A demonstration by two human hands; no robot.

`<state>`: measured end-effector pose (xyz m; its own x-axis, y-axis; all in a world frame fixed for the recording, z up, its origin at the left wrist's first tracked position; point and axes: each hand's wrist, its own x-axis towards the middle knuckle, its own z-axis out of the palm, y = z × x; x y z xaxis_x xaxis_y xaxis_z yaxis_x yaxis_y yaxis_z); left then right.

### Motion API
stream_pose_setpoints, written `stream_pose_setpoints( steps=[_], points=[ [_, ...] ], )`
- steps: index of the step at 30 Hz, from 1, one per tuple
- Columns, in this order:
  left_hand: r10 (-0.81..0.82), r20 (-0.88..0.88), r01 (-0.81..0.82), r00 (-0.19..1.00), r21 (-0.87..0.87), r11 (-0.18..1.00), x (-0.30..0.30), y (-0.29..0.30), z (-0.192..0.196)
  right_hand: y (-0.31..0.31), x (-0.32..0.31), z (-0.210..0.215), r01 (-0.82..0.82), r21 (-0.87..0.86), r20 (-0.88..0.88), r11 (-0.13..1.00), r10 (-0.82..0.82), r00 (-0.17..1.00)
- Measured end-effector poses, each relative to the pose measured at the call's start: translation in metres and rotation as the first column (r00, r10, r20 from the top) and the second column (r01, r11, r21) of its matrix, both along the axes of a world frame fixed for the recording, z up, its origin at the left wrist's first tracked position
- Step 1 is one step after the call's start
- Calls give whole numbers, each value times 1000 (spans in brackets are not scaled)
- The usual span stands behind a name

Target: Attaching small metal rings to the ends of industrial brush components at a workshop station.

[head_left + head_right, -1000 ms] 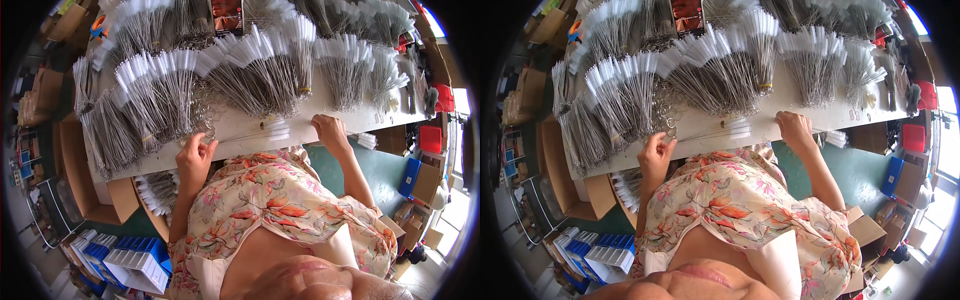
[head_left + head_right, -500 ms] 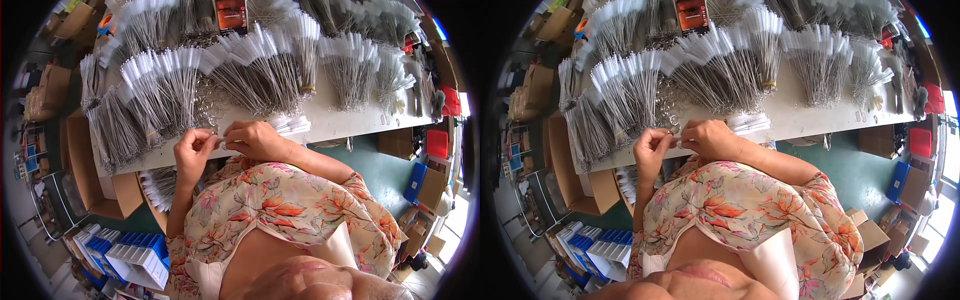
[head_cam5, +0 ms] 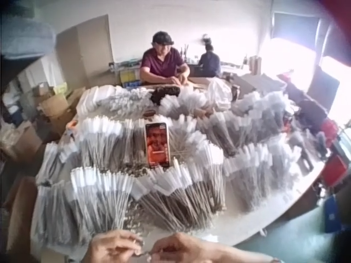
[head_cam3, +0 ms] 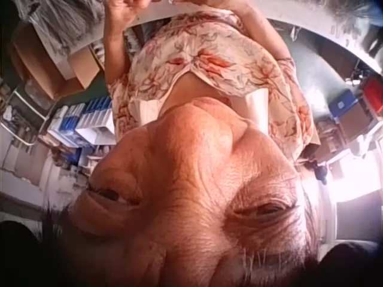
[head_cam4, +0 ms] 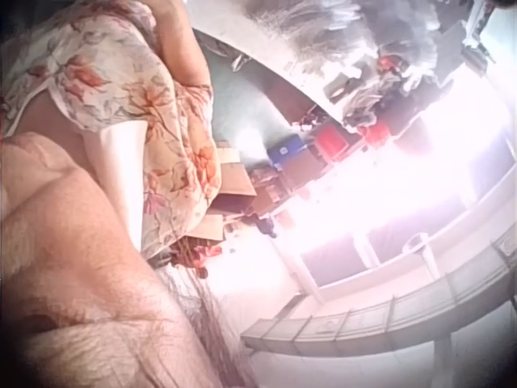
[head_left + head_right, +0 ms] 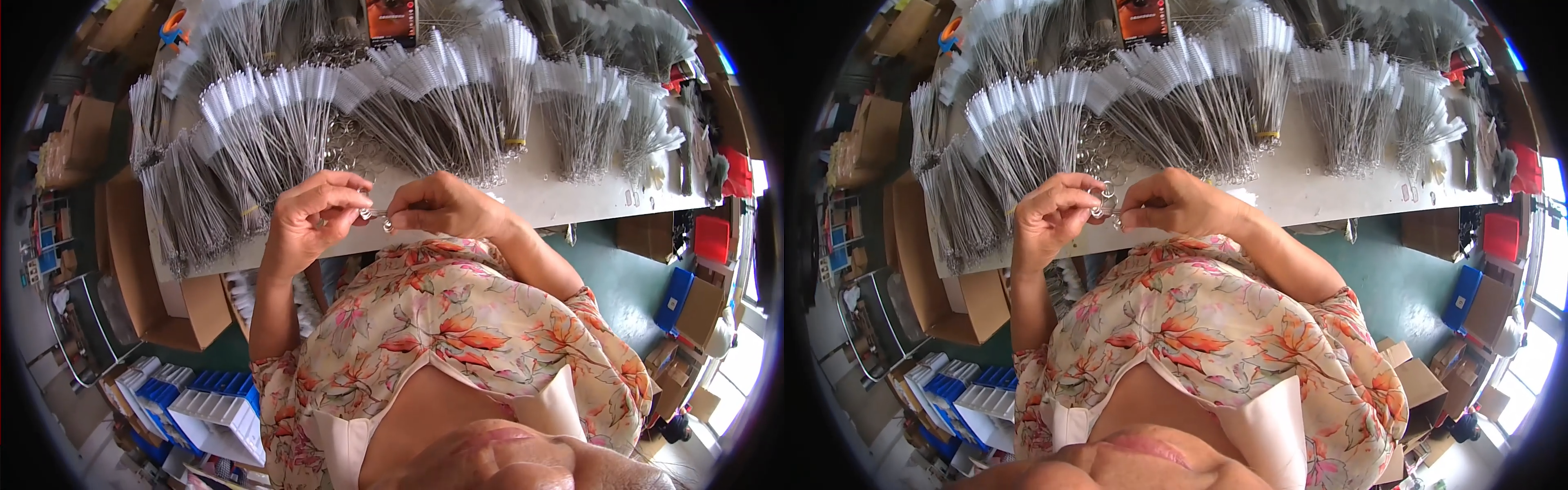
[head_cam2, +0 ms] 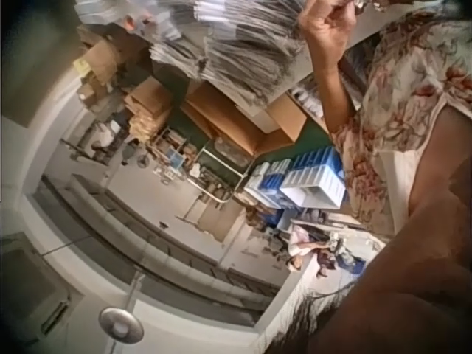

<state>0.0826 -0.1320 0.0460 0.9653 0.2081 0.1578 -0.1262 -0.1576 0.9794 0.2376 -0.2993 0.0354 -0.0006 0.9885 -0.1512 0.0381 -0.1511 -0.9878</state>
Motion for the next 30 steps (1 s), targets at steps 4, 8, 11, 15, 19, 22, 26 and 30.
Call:
stream_pose_setpoints(
  steps=[4,8,11,15,19,22,26,30],
  points=[
    [146,37,-141,989,-108,984,4,-14,-1,6,4,7,-19,-111,-264,994,-11,965],
    [224,160,-226,961,-4,974,4,-13,20,13,2,18,187,-27,-420,982,-181,889],
    [234,297,-286,926,146,947,9,-12,38,22,1,39,304,-15,-467,952,-276,840],
    [271,442,-397,855,220,891,14,-10,50,35,-9,63,364,56,-413,930,-310,856],
    [303,419,-432,856,256,865,15,-6,55,42,-6,64,364,87,-415,927,-299,859],
    [291,399,-411,869,258,875,17,-1,56,45,-2,62,355,91,-418,930,-287,862],
    [287,378,-398,880,258,880,17,1,58,48,-2,64,361,59,-435,931,-301,849],
    [298,360,-396,884,238,887,19,3,59,51,1,61,365,88,-403,927,-302,864]
  ],
)
